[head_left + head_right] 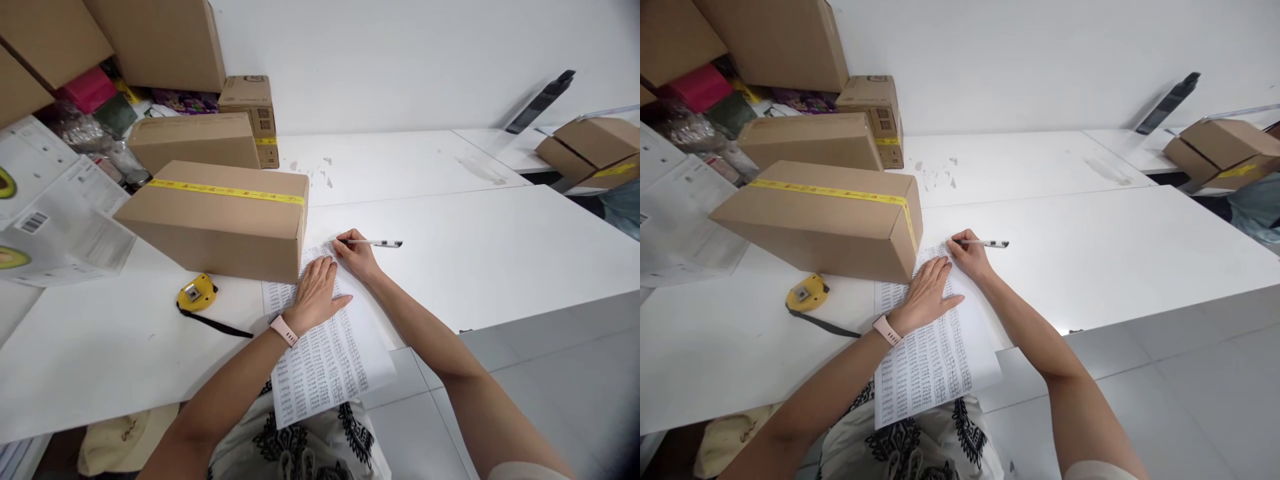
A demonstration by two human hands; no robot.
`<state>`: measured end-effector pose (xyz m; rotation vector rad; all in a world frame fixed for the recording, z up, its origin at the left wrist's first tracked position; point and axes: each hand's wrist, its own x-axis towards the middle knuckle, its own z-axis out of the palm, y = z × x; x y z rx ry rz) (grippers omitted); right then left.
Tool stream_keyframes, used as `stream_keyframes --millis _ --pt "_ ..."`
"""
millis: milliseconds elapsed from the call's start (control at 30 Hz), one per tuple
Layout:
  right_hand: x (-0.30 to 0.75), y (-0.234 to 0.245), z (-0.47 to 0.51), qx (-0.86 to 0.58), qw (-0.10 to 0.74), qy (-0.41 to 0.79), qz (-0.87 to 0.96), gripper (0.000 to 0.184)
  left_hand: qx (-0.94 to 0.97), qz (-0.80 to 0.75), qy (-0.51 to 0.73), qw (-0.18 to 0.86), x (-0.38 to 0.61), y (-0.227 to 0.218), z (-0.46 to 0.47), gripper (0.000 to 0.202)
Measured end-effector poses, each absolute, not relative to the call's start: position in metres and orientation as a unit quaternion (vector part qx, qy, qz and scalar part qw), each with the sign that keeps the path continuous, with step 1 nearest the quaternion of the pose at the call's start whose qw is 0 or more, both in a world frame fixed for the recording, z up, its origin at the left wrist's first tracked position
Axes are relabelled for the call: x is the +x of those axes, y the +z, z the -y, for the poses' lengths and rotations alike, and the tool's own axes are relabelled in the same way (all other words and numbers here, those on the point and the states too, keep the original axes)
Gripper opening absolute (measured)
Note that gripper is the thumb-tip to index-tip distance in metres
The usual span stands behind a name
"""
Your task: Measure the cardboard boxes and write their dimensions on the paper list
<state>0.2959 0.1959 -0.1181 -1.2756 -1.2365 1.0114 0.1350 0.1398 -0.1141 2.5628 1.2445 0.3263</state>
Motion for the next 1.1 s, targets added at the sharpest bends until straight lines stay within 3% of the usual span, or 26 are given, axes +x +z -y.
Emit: stream_keyframes --millis 300,767,1100 --pt "0.2996 -0.1205 -0.1966 -0.573 0.463 0.344 0.582 0.021 0.889 -0.422 0.128 0.122 0.1344 -0.1168 -0.1413 0.068" --pt "0.2988 -0.1169 -0.1958 -0.570 0.457 0.344 0.590 0.019 0.889 -0.424 0.121 0.123 0.1340 -0.1153 -0.1407 0.068" --pt "0.2999 -0.1198 -0.1963 -0.577 0.471 0.323 0.583 0.028 0.888 -0.428 0.107 0.126 0.1347 -0.1105 -0.1395 0.070"
